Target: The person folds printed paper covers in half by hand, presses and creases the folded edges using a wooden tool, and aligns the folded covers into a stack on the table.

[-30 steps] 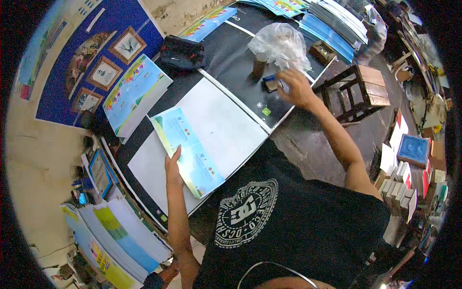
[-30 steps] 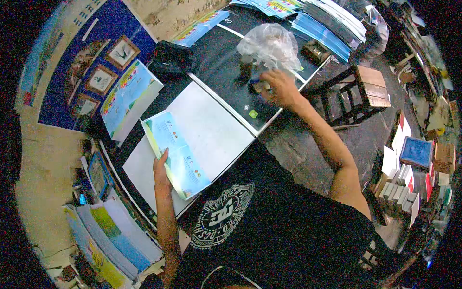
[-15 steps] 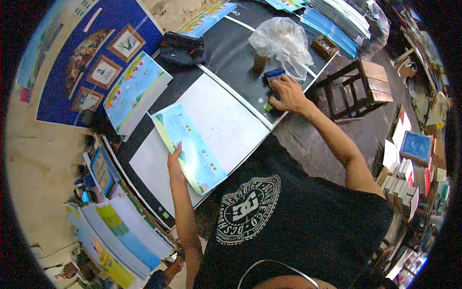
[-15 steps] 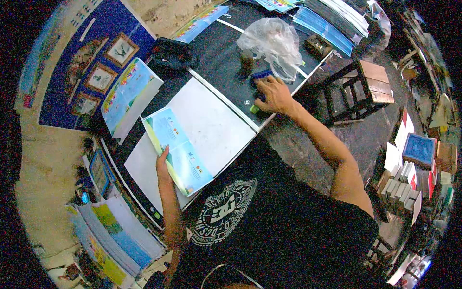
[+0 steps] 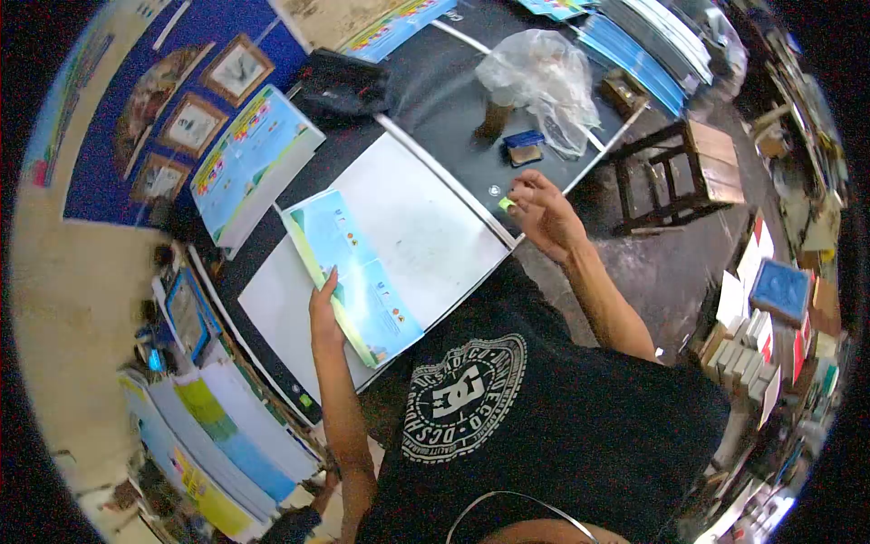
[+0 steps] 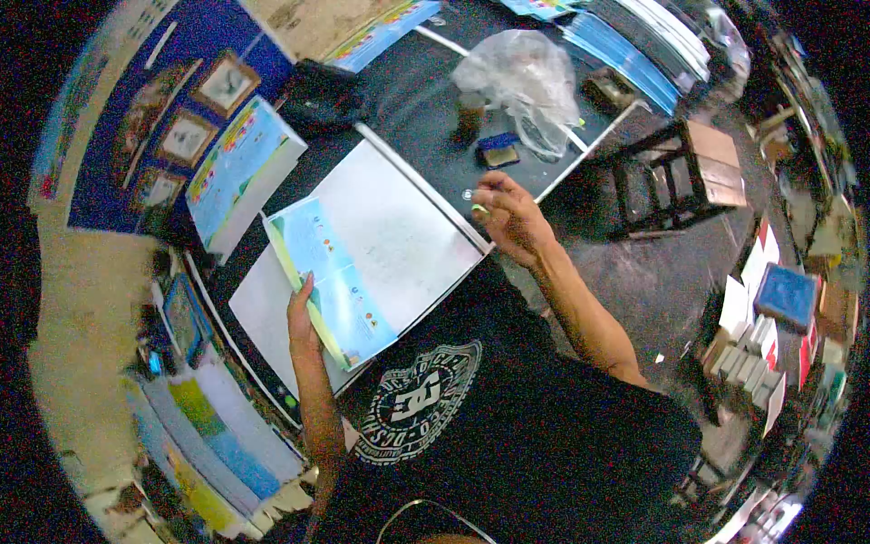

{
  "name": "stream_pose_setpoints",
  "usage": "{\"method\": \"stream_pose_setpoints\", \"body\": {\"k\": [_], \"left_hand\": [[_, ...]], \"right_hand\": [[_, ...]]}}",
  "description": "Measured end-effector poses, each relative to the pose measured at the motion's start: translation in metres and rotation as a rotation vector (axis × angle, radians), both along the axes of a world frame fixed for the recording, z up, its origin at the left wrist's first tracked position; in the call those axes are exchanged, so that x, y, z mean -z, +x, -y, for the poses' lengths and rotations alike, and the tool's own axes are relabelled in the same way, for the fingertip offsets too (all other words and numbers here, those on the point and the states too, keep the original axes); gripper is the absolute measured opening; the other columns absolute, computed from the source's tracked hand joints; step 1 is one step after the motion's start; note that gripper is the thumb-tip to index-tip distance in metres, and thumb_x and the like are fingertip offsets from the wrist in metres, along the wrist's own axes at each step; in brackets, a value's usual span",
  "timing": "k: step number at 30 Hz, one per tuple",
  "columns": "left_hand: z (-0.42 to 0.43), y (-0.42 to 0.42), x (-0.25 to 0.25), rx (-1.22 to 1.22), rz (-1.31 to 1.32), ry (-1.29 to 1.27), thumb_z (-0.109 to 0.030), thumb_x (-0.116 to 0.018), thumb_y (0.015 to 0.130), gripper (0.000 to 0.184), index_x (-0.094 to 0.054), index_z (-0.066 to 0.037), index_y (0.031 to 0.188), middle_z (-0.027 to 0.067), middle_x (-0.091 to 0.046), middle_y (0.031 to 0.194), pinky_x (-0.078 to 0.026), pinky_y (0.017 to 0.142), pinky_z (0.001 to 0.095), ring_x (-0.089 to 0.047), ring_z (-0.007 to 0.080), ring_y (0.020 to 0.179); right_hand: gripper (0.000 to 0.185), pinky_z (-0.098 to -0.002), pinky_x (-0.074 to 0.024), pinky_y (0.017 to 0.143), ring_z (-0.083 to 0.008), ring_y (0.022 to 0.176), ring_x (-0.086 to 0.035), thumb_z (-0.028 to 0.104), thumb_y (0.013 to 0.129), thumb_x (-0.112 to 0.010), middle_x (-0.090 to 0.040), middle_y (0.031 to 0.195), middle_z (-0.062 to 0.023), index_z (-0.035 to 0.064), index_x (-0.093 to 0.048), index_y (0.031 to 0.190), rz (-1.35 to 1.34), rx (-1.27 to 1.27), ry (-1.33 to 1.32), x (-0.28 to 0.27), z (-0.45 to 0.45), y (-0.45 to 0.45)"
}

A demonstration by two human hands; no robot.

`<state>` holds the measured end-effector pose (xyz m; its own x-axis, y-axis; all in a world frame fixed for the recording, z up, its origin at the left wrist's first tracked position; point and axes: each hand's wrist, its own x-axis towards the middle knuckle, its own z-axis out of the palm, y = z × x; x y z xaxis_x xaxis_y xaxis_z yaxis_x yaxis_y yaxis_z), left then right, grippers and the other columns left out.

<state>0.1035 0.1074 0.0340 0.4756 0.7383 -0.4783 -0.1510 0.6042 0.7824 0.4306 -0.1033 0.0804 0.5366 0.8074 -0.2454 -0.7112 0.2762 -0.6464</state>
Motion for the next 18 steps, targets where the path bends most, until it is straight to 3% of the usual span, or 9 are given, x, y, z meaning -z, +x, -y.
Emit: {"method": "stream_pose_setpoints", "body": {"k": [3,5,6,9,11,13,15,16,18], "left_hand": [[-0.003,-0.005,-0.001,0.01,-0.055,-0.084,-0.019,-0.063,0.095,0.045,-0.049,0.004,0.131,0.0154,-0.064,0.116,-0.056,0.085,0.0383,-0.066,0.0253,0.1],[-0.006,-0.008,0.008,-0.009,-0.052,-0.038,-0.018,-0.062,0.095,0.044,-0.05,0.004,0.131,0.0151,-0.064,0.116,-0.056,0.085,0.0382,-0.066,0.0252,0.101],[-0.005,-0.008,0.009,-0.007,-0.055,-0.015,-0.018,-0.062,0.095,0.043,-0.051,0.004,0.13,0.0149,-0.064,0.115,-0.056,0.085,0.0382,-0.066,0.0252,0.101],[0.001,-0.015,0.008,-0.074,0.09,-0.033,-0.019,-0.062,0.095,0.041,-0.053,0.004,0.128,0.0146,-0.065,0.115,-0.056,0.085,0.0376,-0.066,0.0247,0.101],[0.006,-0.015,0.0,-0.081,0.153,-0.035,-0.019,-0.059,0.097,0.04,-0.052,0.004,0.128,0.0152,-0.065,0.116,-0.056,0.086,0.0381,-0.067,0.0246,0.101],[0.013,-0.008,-0.007,-0.121,0.179,-0.061,-0.019,-0.058,0.097,0.04,-0.052,0.004,0.129,0.0156,-0.064,0.118,-0.056,0.086,0.0388,-0.067,0.0249,0.102],[0.017,-0.003,-0.002,-0.143,0.217,-0.08,-0.02,-0.057,0.098,0.04,-0.052,0.004,0.129,0.0166,-0.064,0.118,-0.056,0.087,0.0386,-0.067,0.0256,0.102],[0.021,0.004,-0.005,-0.155,0.236,-0.089,-0.021,-0.056,0.098,0.04,-0.052,0.004,0.13,0.0171,-0.064,0.118,-0.056,0.088,0.0385,-0.067,0.0259,0.102],[0.038,0.025,-0.031,-0.185,0.278,-0.142,-0.022,-0.056,0.099,0.04,-0.053,0.004,0.128,0.0174,-0.065,0.116,-0.056,0.088,0.0376,-0.067,0.0257,0.1]], "right_hand": [[0.022,-0.0201,-0.0398,0.053,-0.0065,0.072,-0.054,0.003,0.083,-0.075,-0.058,0.085,-0.0006,0.0096,-0.056,0.092,0.221,0.012,-0.157,0.011,-0.015,-0.002],[0.02,-0.0209,-0.0433,0.053,-0.0085,0.064,-0.054,0.003,0.083,-0.075,-0.06,0.081,-0.0004,0.0084,-0.057,0.09,0.329,-0.044,-0.185,0.02,-0.02,-0.002],[0.014,-0.0231,-0.0483,0.052,-0.0114,0.058,-0.059,0.004,0.084,-0.076,-0.065,0.079,-0.0039,0.0042,-0.063,0.088,0.317,0.081,-0.103,0.015,-0.033,-0.016],[0.012,-0.0257,-0.0522,0.052,-0.0152,0.054,-0.063,0.006,0.084,-0.076,-0.068,0.074,-0.0085,-0.0011,-0.068,0.088,0.421,-0.051,-0.198,0.011,-0.053,-0.036],[0.023,-0.0275,-0.0522,0.051,-0.0157,0.055,-0.064,0.018,0.09,-0.072,-0.068,0.07,-0.0113,-0.005,-0.069,0.086,0.523,-0.267,-0.335,0.004,-0.065,-0.047],[0.035,-0.0282,-0.0538,0.056,-0.0152,0.063,-0.067,0.028,0.093,-0.068,-0.07,0.077,-0.0122,-0.0071,-0.068,0.096,0.745,-0.463,-0.361,0.014,-0.081,-0.057],[0.048,-0.0298,-0.0545,0.064,-0.0154,0.073,-0.068,0.038,0.095,-0.065,-0.071,0.085,-0.0122,-0.0078,-0.065,0.11,0.673,-0.473,-0.222,0.009,-0.097,-0.082],[0.06,-0.0311,-0.0546,0.07,-0.017,0.082,-0.068,0.046,0.091,-0.068,-0.071,0.092,-0.0143,-0.0075,-0.061,0.118,0.864,-0.507,-0.203,0.018,-0.106,-0.086],[0.066,-0.0322,-0.0546,0.07,-0.0185,0.082,-0.068,0.05,0.087,-0.07,-0.07,0.092,-0.016,-0.0087,-0.061,0.117,0.79,-0.649,-0.298,0.014,-0.111,-0.091]]}}
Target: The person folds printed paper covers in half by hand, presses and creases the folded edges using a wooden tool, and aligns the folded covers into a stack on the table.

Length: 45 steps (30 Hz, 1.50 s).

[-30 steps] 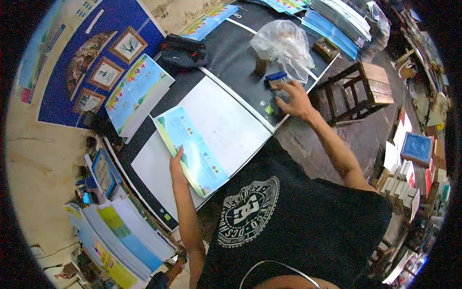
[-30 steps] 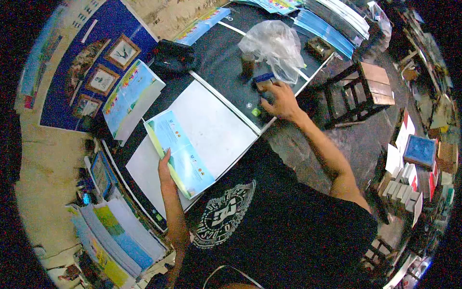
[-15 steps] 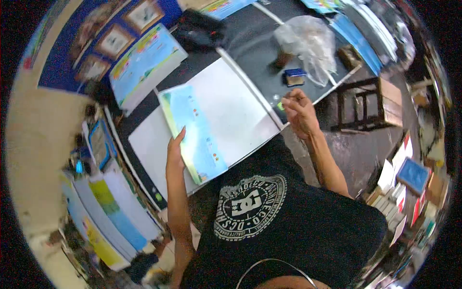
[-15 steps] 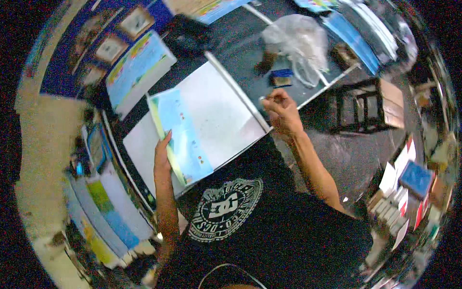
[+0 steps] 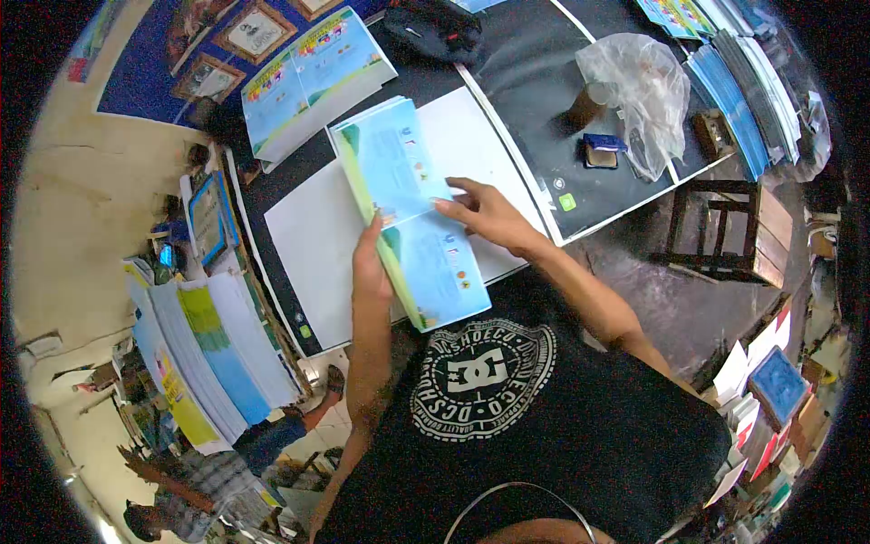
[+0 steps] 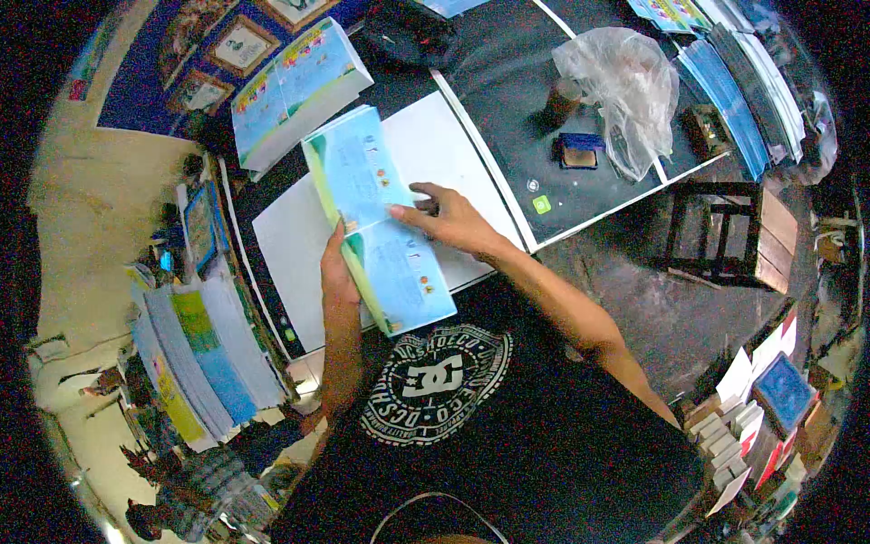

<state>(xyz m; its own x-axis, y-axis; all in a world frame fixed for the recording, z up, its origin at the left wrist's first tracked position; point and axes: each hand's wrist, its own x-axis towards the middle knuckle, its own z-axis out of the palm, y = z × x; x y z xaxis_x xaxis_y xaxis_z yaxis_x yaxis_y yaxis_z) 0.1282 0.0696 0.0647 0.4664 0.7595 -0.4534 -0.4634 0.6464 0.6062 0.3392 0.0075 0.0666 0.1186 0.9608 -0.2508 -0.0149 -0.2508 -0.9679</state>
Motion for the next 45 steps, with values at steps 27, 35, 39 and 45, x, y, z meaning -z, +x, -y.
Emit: {"method": "stream_pose_setpoints", "body": {"k": [27,35,39,45], "left_hand": [[0.022,0.006,-0.005,-0.022,-0.25,0.194,-0.032,-0.053,0.101,0.043,-0.056,0.005,0.123,0.0166,-0.067,0.11,-0.057,0.085,0.0395,-0.068,0.026,0.096],[0.009,-0.031,-0.008,-0.129,-0.147,0.157,-0.029,-0.049,0.103,0.041,-0.055,0.006,0.123,0.016,-0.067,0.11,-0.058,0.084,0.0363,-0.069,0.0246,0.095],[0.012,-0.027,-0.008,-0.074,-0.093,0.151,-0.029,-0.049,0.103,0.04,-0.056,0.006,0.122,0.0159,-0.068,0.109,-0.058,0.082,0.036,-0.069,0.0241,0.094],[0.018,-0.005,0.013,-0.052,0.006,0.087,-0.031,-0.049,0.103,0.043,-0.054,0.006,0.124,0.0174,-0.066,0.114,-0.056,0.085,0.0374,-0.067,0.0253,0.099]], "right_hand": [[0.056,-0.0284,-0.0532,0.065,-0.0162,0.074,-0.066,0.044,0.087,-0.073,-0.071,0.091,-0.012,-0.0085,-0.068,0.106,-0.158,0.06,-0.187,0.001,0.009,0.001],[0.075,-0.0406,-0.0545,0.075,-0.0321,0.083,-0.068,0.025,0.082,-0.078,-0.069,0.108,-0.02,0.0078,-0.038,0.144,0.643,0.271,0.15,0.037,0.018,0.042],[0.029,-0.0352,-0.0506,0.081,-0.0243,0.095,-0.066,0.025,0.094,-0.064,-0.069,0.112,-0.0159,0.005,-0.067,0.116,0.513,0.071,0.216,0.021,0.012,0.031],[0.074,-0.0402,-0.0525,0.088,-0.0324,0.097,-0.069,0.061,0.087,-0.062,-0.068,0.104,-0.0291,-0.0102,-0.067,0.11,0.222,0.006,-0.119,0.002,-0.001,-0.004]]}}
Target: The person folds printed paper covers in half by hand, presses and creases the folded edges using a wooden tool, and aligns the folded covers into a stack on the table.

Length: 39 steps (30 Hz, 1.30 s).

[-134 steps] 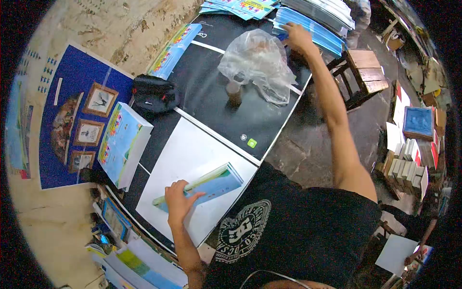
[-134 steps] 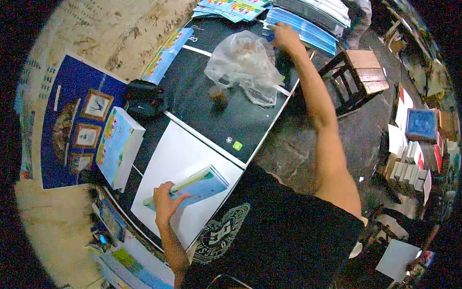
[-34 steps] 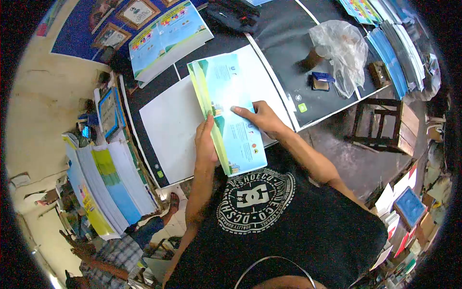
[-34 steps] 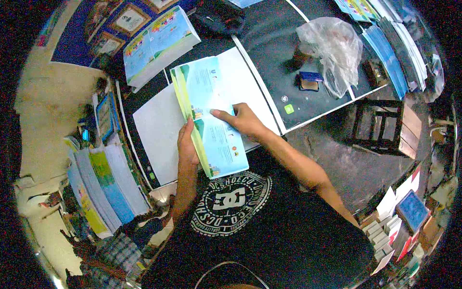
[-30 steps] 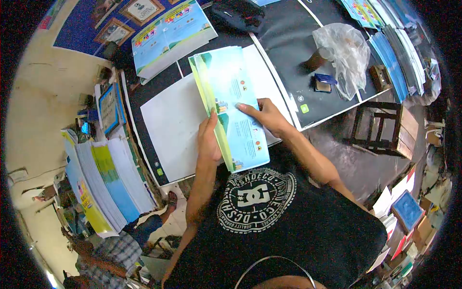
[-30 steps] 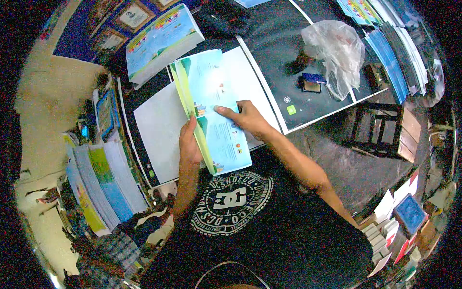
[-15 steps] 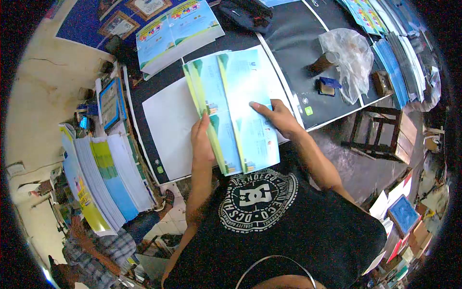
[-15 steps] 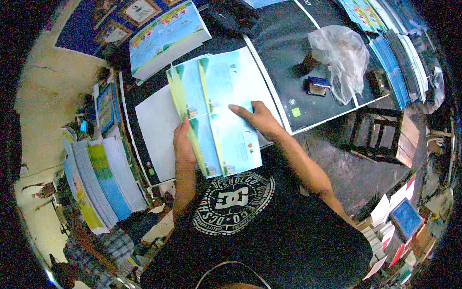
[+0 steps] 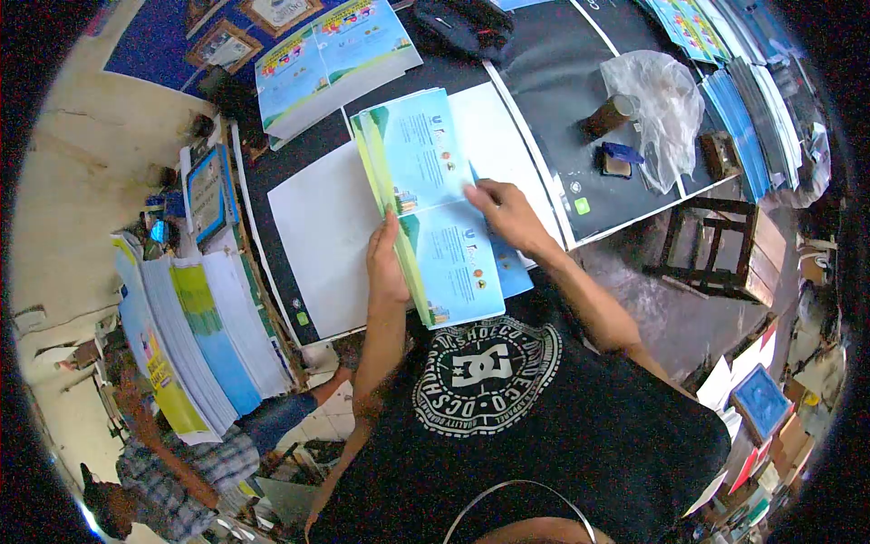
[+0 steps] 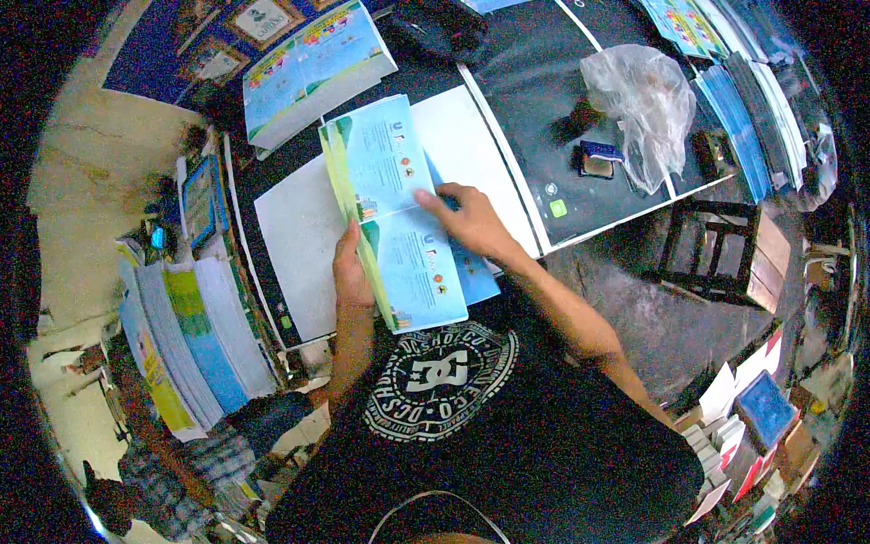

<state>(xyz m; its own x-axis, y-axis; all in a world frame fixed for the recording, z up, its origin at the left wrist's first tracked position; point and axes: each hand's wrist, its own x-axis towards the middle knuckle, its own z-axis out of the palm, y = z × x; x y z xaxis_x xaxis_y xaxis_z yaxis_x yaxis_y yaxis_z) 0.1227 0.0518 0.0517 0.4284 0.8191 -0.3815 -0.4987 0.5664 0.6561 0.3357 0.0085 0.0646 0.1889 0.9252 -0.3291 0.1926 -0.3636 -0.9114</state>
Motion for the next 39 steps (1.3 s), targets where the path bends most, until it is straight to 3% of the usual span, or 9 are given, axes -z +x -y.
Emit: {"method": "stream_pose_setpoints", "body": {"k": [5,11,14,20,23,27,30,37,39], "left_hand": [[0.004,0.008,0.008,0.039,0.082,-0.019,-0.036,-0.047,0.102,0.049,-0.046,0.0,0.136,0.0215,-0.056,0.131,-0.048,0.101,0.0517,-0.058,0.0347,0.119],[0.005,0.013,0.006,0.021,0.016,0.025,-0.035,-0.05,0.102,0.05,-0.047,0.002,0.133,0.0215,-0.059,0.126,-0.052,0.096,0.0497,-0.062,0.0343,0.113],[0.008,0.016,-0.001,-0.021,-0.029,0.086,-0.032,-0.049,0.103,0.045,-0.052,0.007,0.127,0.0191,-0.064,0.118,-0.057,0.087,0.0394,-0.067,0.0261,0.102],[0.006,0.008,-0.01,-0.027,-0.128,0.067,-0.031,-0.05,0.103,0.043,-0.055,0.006,0.123,0.017,-0.066,0.114,-0.058,0.082,0.0364,-0.068,0.0235,0.098],[0.001,-0.001,-0.003,-0.025,-0.226,0.077,-0.034,-0.047,0.102,0.048,-0.05,0.006,0.129,0.0209,-0.064,0.116,-0.056,0.089,0.0434,-0.067,0.0314,0.102],[-0.005,-0.016,-0.002,-0.153,-0.135,-0.037,-0.035,-0.045,0.103,0.049,-0.05,0.004,0.13,0.0219,-0.064,0.118,-0.056,0.09,0.0436,-0.067,0.0324,0.101],[-0.002,-0.018,-0.017,-0.161,-0.079,0.052,-0.029,-0.05,0.103,0.04,-0.055,0.005,0.123,0.0147,-0.066,0.112,-0.057,0.08,0.036,-0.068,0.0227,0.093],[0.006,0.006,-0.025,-0.054,-0.312,0.053,-0.032,-0.05,0.104,0.039,-0.061,0.005,0.112,0.0113,-0.069,0.1,-0.057,0.072,0.0296,-0.068,0.0173,0.084],[0.008,0.011,-0.016,-0.025,-0.223,0.07,-0.033,-0.05,0.104,0.039,-0.06,0.004,0.112,0.0114,-0.068,0.101,-0.057,0.072,0.0297,-0.068,0.0171,0.084]], "right_hand": [[0.067,-0.0358,-0.0568,0.061,-0.0226,0.062,-0.07,0.054,0.082,-0.073,-0.072,0.076,-0.0182,-0.0086,-0.069,0.104,0.0,0.009,0.076,-0.01,0.002,-0.013],[0.06,-0.0357,-0.0559,0.061,-0.0221,0.062,-0.07,0.051,0.084,-0.072,-0.072,0.076,-0.0173,-0.0067,-0.07,0.1,-0.065,0.009,0.107,-0.004,0.002,-0.011],[0.059,-0.0352,-0.0555,0.062,-0.0215,0.063,-0.069,0.051,0.085,-0.071,-0.072,0.076,-0.0166,-0.0061,-0.07,0.101,-0.062,-0.043,0.102,-0.003,0.001,-0.007],[0.059,-0.036,-0.0551,0.064,-0.0216,0.065,-0.069,0.05,0.085,-0.071,-0.072,0.077,-0.0161,-0.0058,-0.07,0.101,-0.067,-0.037,0.127,0.001,0.002,-0.006],[0.057,-0.036,-0.0546,0.065,-0.0211,0.066,-0.069,0.049,0.086,-0.07,-0.072,0.08,-0.0164,-0.0061,-0.069,0.103,-0.072,-0.03,0.11,-0.005,0.003,-0.003],[0.052,-0.0338,-0.0537,0.066,-0.0189,0.068,-0.068,0.044,0.089,-0.07,-0.072,0.084,-0.0143,-0.0063,-0.069,0.105,-0.15,-0.011,0.1,-0.003,0.007,0.007],[0.051,-0.034,-0.0535,0.066,-0.0188,0.069,-0.068,0.042,0.089,-0.07,-0.072,0.084,-0.0127,-0.006,-0.068,0.106,-0.176,-0.011,-0.042,-0.012,0.008,0.016],[0.058,-0.0344,-0.0532,0.06,-0.0183,0.061,-0.066,0.05,0.086,-0.071,-0.07,0.075,-0.0139,-0.0065,-0.069,0.1,-0.1,-0.026,0.044,0.003,0.0,-0.002],[0.058,-0.0337,-0.0531,0.059,-0.0176,0.059,-0.065,0.05,0.086,-0.071,-0.069,0.071,-0.0136,-0.0066,-0.069,0.098,-0.103,-0.005,0.051,-0.004,0.0,-0.008]]}}
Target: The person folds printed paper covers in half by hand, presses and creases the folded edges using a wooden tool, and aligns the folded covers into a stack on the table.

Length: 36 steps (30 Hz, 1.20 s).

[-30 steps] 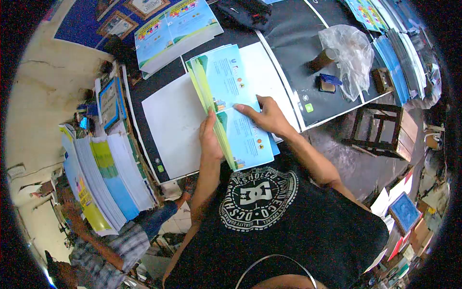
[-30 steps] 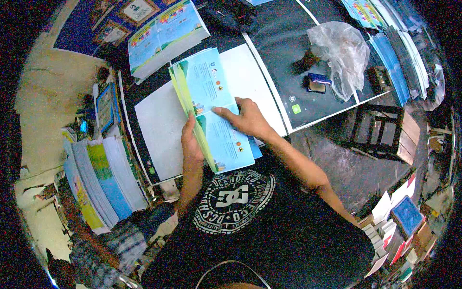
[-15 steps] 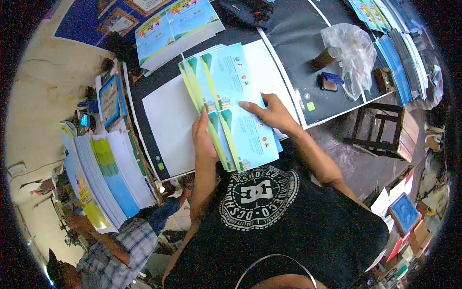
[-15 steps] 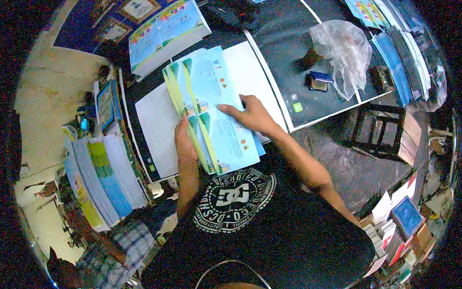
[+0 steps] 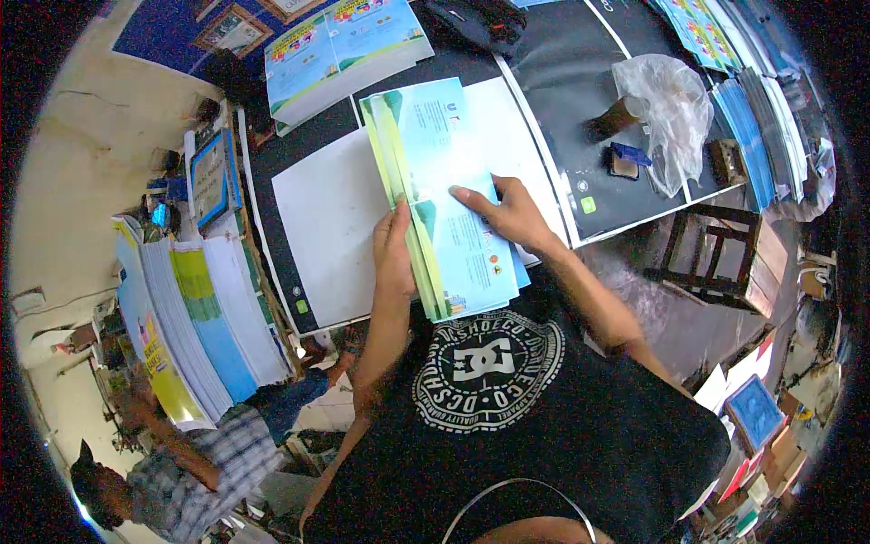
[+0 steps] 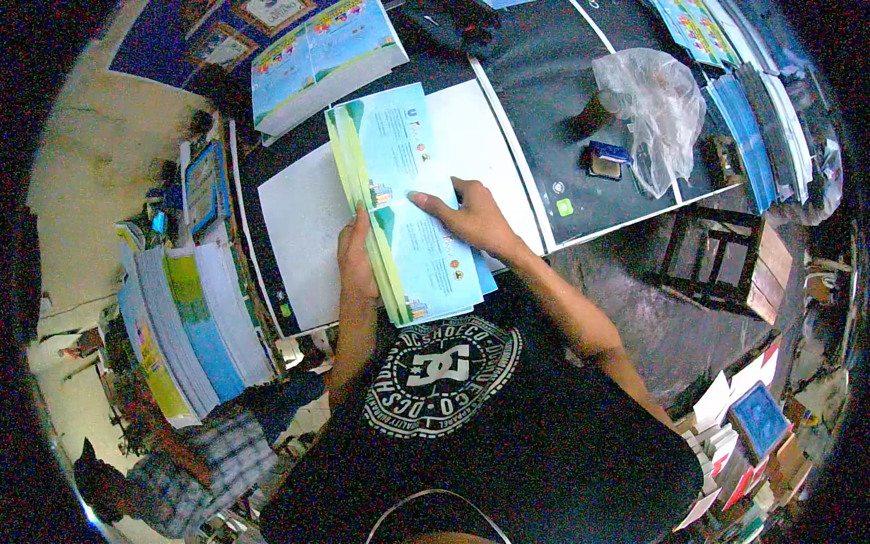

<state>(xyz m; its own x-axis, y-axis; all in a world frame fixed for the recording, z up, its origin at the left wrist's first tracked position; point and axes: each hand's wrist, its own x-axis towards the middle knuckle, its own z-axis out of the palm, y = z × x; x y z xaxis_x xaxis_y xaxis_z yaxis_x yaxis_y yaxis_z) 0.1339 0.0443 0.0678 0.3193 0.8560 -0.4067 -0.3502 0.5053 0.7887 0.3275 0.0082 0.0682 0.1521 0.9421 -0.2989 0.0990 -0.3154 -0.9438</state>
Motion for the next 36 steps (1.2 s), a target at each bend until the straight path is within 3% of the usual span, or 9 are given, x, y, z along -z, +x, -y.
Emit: {"method": "stream_pose_setpoints", "body": {"k": [8,15,19,23,25,27,29,34,36], "left_hand": [[0.005,0.013,0.008,-0.048,0.28,-0.106,-0.031,-0.05,0.103,0.04,-0.056,0.005,0.12,0.0145,-0.068,0.106,-0.058,0.079,0.0331,-0.069,0.0199,0.09],[-0.001,0.004,0.012,-0.024,-0.021,0.16,-0.025,-0.053,0.102,0.033,-0.061,0.004,0.115,0.0106,-0.069,0.103,-0.056,0.078,0.0291,-0.068,0.0161,0.088],[-0.015,-0.033,0.017,-0.053,-0.089,0.171,-0.024,-0.053,0.102,0.031,-0.062,0.002,0.117,0.0083,-0.07,0.105,-0.055,0.076,0.027,-0.067,0.0137,0.087],[-0.016,-0.037,0.009,-0.103,-0.015,0.137,-0.024,-0.052,0.103,0.032,-0.062,0.002,0.119,0.0083,-0.07,0.106,-0.055,0.077,0.027,-0.067,0.0139,0.089],[-0.013,-0.03,0.011,-0.101,0.0,0.16,-0.025,-0.052,0.103,0.033,-0.062,0.002,0.119,0.0083,-0.069,0.106,-0.055,0.078,0.0273,-0.067,0.0141,0.089],[-0.008,-0.021,0.019,-0.104,0.043,0.116,-0.025,-0.051,0.103,0.033,-0.062,0.003,0.119,0.0082,-0.069,0.105,-0.054,0.079,0.0272,-0.066,0.0139,0.09],[-0.004,-0.008,0.02,-0.118,0.077,0.105,-0.025,-0.051,0.103,0.034,-0.062,0.003,0.119,0.0083,-0.069,0.105,-0.054,0.079,0.0272,-0.066,0.0137,0.089],[-0.002,-0.008,0.003,-0.158,-0.037,0.174,-0.027,-0.051,0.103,0.035,-0.061,0.003,0.117,0.0094,-0.069,0.104,-0.056,0.076,0.0283,-0.067,0.0149,0.086],[-0.007,-0.027,0.005,-0.166,-0.061,0.183,-0.027,-0.05,0.103,0.035,-0.061,0.003,0.117,0.01,-0.069,0.104,-0.056,0.075,0.0292,-0.068,0.016,0.085]], "right_hand": [[0.054,-0.0324,-0.0533,0.061,-0.0155,0.063,-0.066,0.046,0.089,-0.069,-0.072,0.078,-0.0124,-0.0062,-0.071,0.101,-0.038,-0.001,0.018,-0.008,0.003,0.001],[0.047,-0.0313,-0.0538,0.068,-0.0149,0.072,-0.067,0.041,0.089,-0.071,-0.073,0.085,-0.0124,-0.0038,-0.072,0.104,-0.041,-0.003,0.057,-0.025,0.004,0.004],[0.046,-0.0335,-0.0538,0.075,-0.0197,0.079,-0.068,0.033,0.088,-0.073,-0.072,0.095,-0.0164,-0.0017,-0.066,0.118,-0.082,0.044,0.08,0.004,0.008,0.031],[0.037,-0.0394,-0.0514,0.088,-0.0317,0.101,-0.068,0.019,0.089,-0.07,-0.068,0.113,-0.0217,0.0019,-0.064,0.122,0.461,0.136,0.3,0.021,0.006,0.047],[0.036,-0.0377,-0.0514,0.086,-0.0289,0.096,-0.068,0.022,0.092,-0.067,-0.068,0.106,-0.0242,0.0006,-0.064,0.121,0.433,0.035,0.498,0.013,-0.002,0.039],[0.044,-0.037,-0.0503,0.087,-0.0266,0.096,-0.068,0.04,0.095,-0.062,-0.071,0.1,-0.0193,-0.0027,-0.07,0.106,0.118,0.004,0.188,0.01,-0.001,0.023],[0.053,-0.0368,-0.0519,0.082,-0.0257,0.091,-0.069,0.048,0.093,-0.061,-0.071,0.099,-0.0199,-0.0031,-0.072,0.102,0.133,-0.069,-0.009,-0.014,-0.002,0.012],[0.05,-0.0358,-0.0539,0.066,-0.0198,0.068,-0.069,0.046,0.088,-0.069,-0.072,0.075,-0.0137,-0.0026,-0.074,0.098,0.097,-0.022,0.081,-0.005,0.001,0.018],[0.047,-0.036,-0.0542,0.071,-0.0209,0.074,-0.069,0.039,0.088,-0.07,-0.073,0.086,-0.0175,-0.0051,-0.07,0.105,0.117,-0.012,0.039,0.012,0.002,0.038]]}}
